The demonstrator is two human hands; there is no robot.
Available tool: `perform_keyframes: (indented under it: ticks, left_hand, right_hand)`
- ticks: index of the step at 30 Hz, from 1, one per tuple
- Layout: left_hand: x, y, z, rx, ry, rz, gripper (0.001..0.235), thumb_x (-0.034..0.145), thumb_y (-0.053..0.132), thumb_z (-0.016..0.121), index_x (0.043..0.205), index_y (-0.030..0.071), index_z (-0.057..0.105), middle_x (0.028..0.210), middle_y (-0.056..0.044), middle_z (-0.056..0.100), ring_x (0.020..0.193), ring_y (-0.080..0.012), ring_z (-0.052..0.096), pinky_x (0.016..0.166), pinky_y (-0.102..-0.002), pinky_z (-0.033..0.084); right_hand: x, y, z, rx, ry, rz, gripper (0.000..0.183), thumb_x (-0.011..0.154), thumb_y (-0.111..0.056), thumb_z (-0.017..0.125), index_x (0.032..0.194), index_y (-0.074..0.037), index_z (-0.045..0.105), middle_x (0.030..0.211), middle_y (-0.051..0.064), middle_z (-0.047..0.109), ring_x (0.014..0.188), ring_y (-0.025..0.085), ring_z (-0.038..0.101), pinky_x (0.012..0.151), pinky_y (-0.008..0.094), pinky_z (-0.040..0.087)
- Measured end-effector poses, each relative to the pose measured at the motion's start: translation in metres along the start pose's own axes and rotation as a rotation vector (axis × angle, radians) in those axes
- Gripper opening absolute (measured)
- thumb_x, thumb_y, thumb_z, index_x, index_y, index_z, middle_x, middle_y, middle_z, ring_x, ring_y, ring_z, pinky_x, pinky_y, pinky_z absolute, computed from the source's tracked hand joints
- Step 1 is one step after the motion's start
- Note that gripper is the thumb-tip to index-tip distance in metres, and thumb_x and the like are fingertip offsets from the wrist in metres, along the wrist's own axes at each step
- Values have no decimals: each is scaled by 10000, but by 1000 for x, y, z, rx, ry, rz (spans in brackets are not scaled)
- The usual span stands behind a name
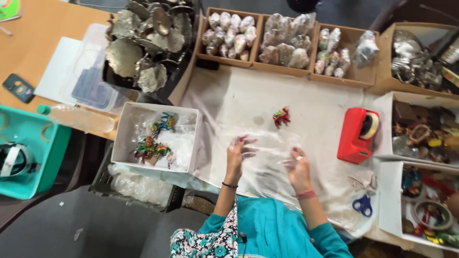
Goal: The person wipes a small, colorful figurine with a white cloth, then wraps it in bubble wrap. They secure the bubble wrap with a piece of tape from a red dispenser and place the wrapped item into a white box.
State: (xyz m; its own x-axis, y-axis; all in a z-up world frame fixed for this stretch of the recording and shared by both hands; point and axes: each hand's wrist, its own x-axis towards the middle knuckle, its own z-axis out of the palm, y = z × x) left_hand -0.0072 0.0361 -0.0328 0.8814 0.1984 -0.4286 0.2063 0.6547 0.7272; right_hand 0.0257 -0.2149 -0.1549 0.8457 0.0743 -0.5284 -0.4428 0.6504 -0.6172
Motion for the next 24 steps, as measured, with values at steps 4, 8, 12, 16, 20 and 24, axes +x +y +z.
perform_keyframes:
  ticks: [4,8,12,16,20,24]
  left_hand:
    - [3,-4,-19,133,332,203,566,964,236,655,1436,-1,453,1270,-207,636,1039,-295,663,842,-404,537]
    - [-12,-29,3,608,78,361,820,907,226,790,1525,15,294,1472,-204,450,1334,-254,470,1112,-358,405]
    - [-4,-87,-21,228,-246,-47,494,949,227,700,1342,-60,618,1250,-140,683,1150,-210,637,1004,-333,509]
    - [13,-59,-92,692,0,84,388,1019,292,508,1240,36,698,1017,-123,732,935,-240,688,857,-393,559]
    - [-6,55,-153,1104,591,813,301,1070,151,408,1324,45,529,1439,-274,478,1400,-411,417,1233,-524,239]
    - [-23,170,-191,841,941,929,449,906,49,487,1340,-56,433,1429,-234,324,1307,-393,424,1121,-513,469]
  right_hand:
    - [-28,-31,32,-37,49,-81,179,980,-110,662,1134,-180,603,960,-41,610,718,85,575,608,296,512]
    - [-60,-29,71,-176,-114,-99,173,998,-122,625,1170,-118,618,1008,7,654,780,120,618,654,312,547]
    - [-80,-19,90,-610,-414,-265,293,980,-77,619,1265,-15,645,1193,86,632,998,178,664,793,316,603]
    - [-104,-47,103,-1045,-402,-612,442,895,-38,701,1326,-19,610,1276,123,572,1023,201,639,796,327,595]
    - [-108,-50,59,-1092,-204,-491,575,875,-71,729,1411,-47,523,1267,123,615,912,180,657,754,310,580]
    - [-108,-34,0,-1035,-37,-365,587,900,-81,713,1438,-47,480,1233,128,643,899,173,671,751,307,572]
